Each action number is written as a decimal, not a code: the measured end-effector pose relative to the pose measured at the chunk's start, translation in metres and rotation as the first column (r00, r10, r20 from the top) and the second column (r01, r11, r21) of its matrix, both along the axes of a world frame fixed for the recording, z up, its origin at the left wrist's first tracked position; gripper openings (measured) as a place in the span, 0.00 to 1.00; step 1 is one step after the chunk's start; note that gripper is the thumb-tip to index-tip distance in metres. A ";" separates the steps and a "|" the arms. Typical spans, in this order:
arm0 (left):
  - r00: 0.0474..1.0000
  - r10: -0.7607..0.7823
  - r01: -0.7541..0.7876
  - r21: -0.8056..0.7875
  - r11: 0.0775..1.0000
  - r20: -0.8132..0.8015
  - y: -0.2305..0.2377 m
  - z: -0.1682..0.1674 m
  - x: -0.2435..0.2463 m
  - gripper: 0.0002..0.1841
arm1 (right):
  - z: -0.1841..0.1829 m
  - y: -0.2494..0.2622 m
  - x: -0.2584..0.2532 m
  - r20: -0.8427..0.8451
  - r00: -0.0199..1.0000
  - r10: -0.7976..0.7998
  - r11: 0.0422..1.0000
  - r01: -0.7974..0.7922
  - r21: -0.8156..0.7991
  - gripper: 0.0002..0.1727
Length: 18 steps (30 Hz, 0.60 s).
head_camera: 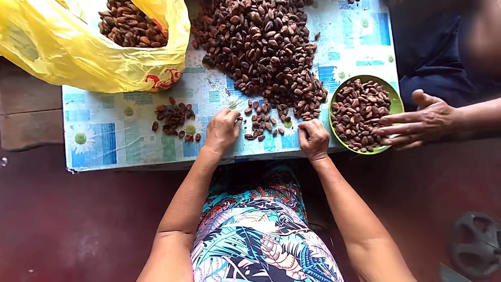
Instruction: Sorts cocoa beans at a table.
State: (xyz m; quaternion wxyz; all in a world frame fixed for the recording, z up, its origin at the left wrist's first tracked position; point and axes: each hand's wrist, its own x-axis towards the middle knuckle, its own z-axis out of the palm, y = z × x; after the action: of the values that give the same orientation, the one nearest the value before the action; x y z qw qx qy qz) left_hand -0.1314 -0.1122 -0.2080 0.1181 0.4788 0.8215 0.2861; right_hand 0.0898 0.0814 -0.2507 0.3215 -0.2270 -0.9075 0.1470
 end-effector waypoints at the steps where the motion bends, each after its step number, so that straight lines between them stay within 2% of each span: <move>1: 1.000 0.011 -0.011 -0.023 1.000 -0.024 0.005 0.000 0.002 0.11 | 0.000 0.000 0.000 -0.002 1.000 -0.004 1.000 0.004 -0.001 0.11; 4: 0.996 0.022 -0.029 -0.075 0.997 -0.084 0.009 0.002 0.004 0.10 | 0.000 0.000 0.000 -0.004 1.000 -0.002 1.000 0.002 -0.008 0.11; 8: 0.994 0.067 -0.072 -0.052 0.996 -0.090 0.006 0.001 -0.001 0.12 | 0.000 -0.001 -0.001 -0.009 1.000 0.001 1.000 -0.001 -0.016 0.11; 10: 0.993 0.116 -0.116 -0.002 0.993 0.012 0.005 0.005 -0.007 0.14 | -0.001 0.000 -0.001 -0.016 1.000 0.003 1.000 -0.003 -0.016 0.12; 12: 0.945 0.167 -0.206 0.113 0.972 0.282 0.004 0.012 -0.011 0.15 | -0.001 0.000 -0.001 -0.016 1.000 0.003 1.000 -0.003 -0.020 0.12; 13: 0.851 0.172 -0.287 0.166 0.943 0.497 0.004 0.016 -0.011 0.14 | -0.001 -0.001 -0.001 -0.016 1.000 0.005 1.000 -0.005 -0.026 0.12; 14: 0.685 0.125 -0.382 0.209 0.900 0.718 0.005 0.019 -0.011 0.12 | -0.001 0.000 -0.001 -0.013 1.000 0.009 0.999 -0.009 -0.034 0.12; 15: 0.461 0.029 -0.477 0.220 0.851 0.887 0.007 0.023 -0.012 0.13 | -0.001 0.000 -0.001 -0.011 1.000 0.009 0.999 -0.010 -0.039 0.12; 16: 0.249 -0.055 -0.553 0.189 0.812 0.967 0.009 0.026 -0.014 0.16 | -0.001 0.001 -0.002 -0.011 1.000 0.009 0.999 -0.009 -0.039 0.12; 17: 0.122 -0.087 -0.587 0.142 0.797 0.989 0.011 0.028 -0.016 0.18 | -0.001 0.001 -0.002 -0.009 1.000 0.006 0.999 -0.007 -0.035 0.12; 18: 0.099 -0.065 -0.577 0.110 0.809 0.993 0.014 0.030 -0.020 0.18 | -0.001 0.001 -0.001 -0.007 1.000 0.005 0.999 -0.005 -0.032 0.12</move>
State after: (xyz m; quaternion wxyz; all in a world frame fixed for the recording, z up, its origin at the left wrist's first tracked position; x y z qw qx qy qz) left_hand -0.1510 -0.0979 -0.1783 0.4417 0.0284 0.5139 0.7348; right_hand 0.0883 0.0821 -0.2518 0.3207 -0.2295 -0.9043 0.1633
